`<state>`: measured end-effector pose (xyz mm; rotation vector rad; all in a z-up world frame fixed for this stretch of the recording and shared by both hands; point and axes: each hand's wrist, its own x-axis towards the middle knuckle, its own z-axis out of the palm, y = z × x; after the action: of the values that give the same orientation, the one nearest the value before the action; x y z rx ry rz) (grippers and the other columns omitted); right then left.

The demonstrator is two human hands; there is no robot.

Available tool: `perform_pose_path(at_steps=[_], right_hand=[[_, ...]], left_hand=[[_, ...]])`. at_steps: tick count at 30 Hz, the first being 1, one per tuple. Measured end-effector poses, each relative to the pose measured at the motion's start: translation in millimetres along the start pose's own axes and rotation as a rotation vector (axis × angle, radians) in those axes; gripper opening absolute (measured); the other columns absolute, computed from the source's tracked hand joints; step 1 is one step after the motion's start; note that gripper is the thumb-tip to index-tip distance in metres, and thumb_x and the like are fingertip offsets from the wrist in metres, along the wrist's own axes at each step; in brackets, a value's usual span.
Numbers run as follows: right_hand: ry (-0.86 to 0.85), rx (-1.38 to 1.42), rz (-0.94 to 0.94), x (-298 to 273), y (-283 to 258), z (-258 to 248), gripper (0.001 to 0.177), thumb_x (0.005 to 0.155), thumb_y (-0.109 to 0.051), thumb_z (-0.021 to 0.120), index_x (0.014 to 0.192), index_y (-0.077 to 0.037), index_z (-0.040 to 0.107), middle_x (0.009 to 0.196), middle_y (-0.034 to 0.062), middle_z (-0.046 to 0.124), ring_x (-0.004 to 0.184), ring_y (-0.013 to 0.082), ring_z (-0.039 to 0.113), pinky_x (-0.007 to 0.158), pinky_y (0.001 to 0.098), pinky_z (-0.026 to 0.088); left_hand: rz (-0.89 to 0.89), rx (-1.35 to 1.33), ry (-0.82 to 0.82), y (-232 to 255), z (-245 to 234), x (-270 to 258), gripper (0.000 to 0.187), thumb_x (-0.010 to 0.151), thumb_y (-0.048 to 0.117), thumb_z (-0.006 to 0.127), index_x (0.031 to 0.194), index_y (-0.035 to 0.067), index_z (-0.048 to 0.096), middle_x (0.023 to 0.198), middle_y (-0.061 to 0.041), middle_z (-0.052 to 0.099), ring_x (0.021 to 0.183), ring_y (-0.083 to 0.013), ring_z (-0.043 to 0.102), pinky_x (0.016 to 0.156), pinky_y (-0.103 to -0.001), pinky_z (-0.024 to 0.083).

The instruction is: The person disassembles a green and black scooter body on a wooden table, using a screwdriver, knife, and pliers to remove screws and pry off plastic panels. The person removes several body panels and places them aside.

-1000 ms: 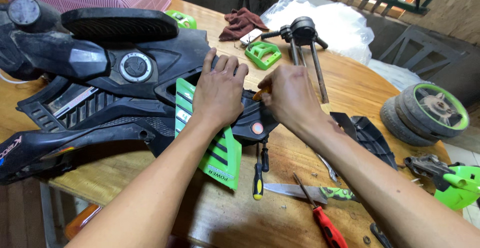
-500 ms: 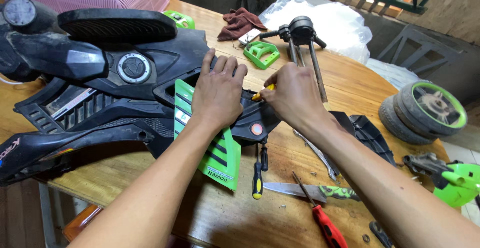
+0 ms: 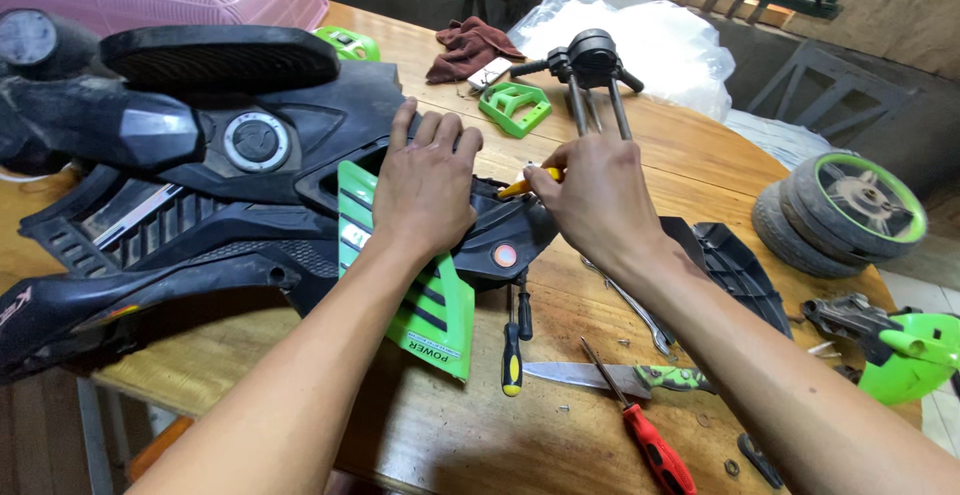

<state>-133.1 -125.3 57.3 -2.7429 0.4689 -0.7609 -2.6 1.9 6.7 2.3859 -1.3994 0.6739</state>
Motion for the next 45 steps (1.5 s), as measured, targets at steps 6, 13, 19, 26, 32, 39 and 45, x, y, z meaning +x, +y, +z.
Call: perform_pose_path(at_steps=[6, 13, 19, 26, 32, 39, 45], right_hand=[[-0.099, 0.014, 0.068, -7, 1, 11, 0.025, 0.090, -0.021, 0.076, 0.105, -0.001, 0.078, 0.081, 0.0201, 0.077, 0.065, 0.0252, 0.075, 0.064, 0.0366, 0.062], [-0.061, -0.019, -0.130, -1, 7, 15, 0.027, 0.084, -0.007, 0.077, 0.109, 0.000, 0.077, 0.093, 0.0206, 0.077, 0.079, 0.0291, 0.077, 0.076, 0.0379, 0.062], [-0.117, -0.011, -0.051, 2, -2, 14, 0.023, 0.083, -0.011, 0.078, 0.103, 0.002, 0.076, 0.084, 0.0194, 0.076, 0.075, 0.0277, 0.077, 0.072, 0.0359, 0.062], [-0.013, 0.058, 0.195, 1, 1, 1, 0.021, 0.085, -0.015, 0.072, 0.093, 0.003, 0.076, 0.075, 0.0165, 0.074, 0.060, 0.0216, 0.071, 0.061, 0.0342, 0.059], [0.120, 0.172, 0.478, -21, 39, 14, 0.023, 0.091, -0.020, 0.067, 0.094, 0.001, 0.075, 0.075, 0.0125, 0.077, 0.064, 0.0185, 0.073, 0.065, 0.0335, 0.057], [-0.075, 0.383, 0.943, -93, 85, 76, 0.023, 0.088, -0.020, 0.070, 0.102, -0.004, 0.077, 0.087, 0.0089, 0.081, 0.073, 0.0162, 0.078, 0.077, 0.0328, 0.061], [-0.135, 0.200, 0.938, -139, 112, 107, 0.029, 0.086, -0.027, 0.077, 0.104, -0.005, 0.077, 0.094, 0.0084, 0.081, 0.086, 0.0182, 0.076, 0.086, 0.0338, 0.058]], left_hand=[[0.005, 0.001, -0.019, 0, 0, 1, 0.056, 0.063, 0.015, 0.077, 0.117, 0.008, 0.062, 0.117, -0.012, 0.061, 0.126, -0.0270, 0.052, 0.122, -0.049, 0.016], [0.004, 0.006, -0.012, -2, 2, 2, 0.055, 0.064, 0.016, 0.077, 0.117, 0.008, 0.062, 0.117, -0.012, 0.062, 0.126, -0.0278, 0.052, 0.122, -0.050, 0.016], [-0.001, -0.019, -0.033, -3, 3, 1, 0.054, 0.065, 0.017, 0.077, 0.116, 0.007, 0.062, 0.117, -0.013, 0.062, 0.126, -0.0284, 0.052, 0.122, -0.050, 0.016], [-0.001, -0.021, -0.004, -2, 3, -2, 0.053, 0.064, 0.015, 0.076, 0.114, 0.007, 0.063, 0.115, -0.013, 0.062, 0.126, -0.0287, 0.053, 0.123, -0.049, 0.017], [0.000, -0.015, -0.021, -1, 1, -1, 0.052, 0.064, 0.012, 0.075, 0.114, 0.008, 0.063, 0.115, -0.012, 0.062, 0.125, -0.0280, 0.053, 0.123, -0.049, 0.017], [0.007, -0.010, -0.022, 2, -1, -5, 0.055, 0.064, 0.013, 0.075, 0.117, 0.009, 0.061, 0.117, -0.012, 0.060, 0.126, -0.0277, 0.052, 0.123, -0.049, 0.017], [0.005, -0.030, -0.011, 4, -1, -7, 0.054, 0.063, 0.013, 0.075, 0.116, 0.009, 0.062, 0.116, -0.012, 0.060, 0.125, -0.0286, 0.051, 0.122, -0.049, 0.017]])
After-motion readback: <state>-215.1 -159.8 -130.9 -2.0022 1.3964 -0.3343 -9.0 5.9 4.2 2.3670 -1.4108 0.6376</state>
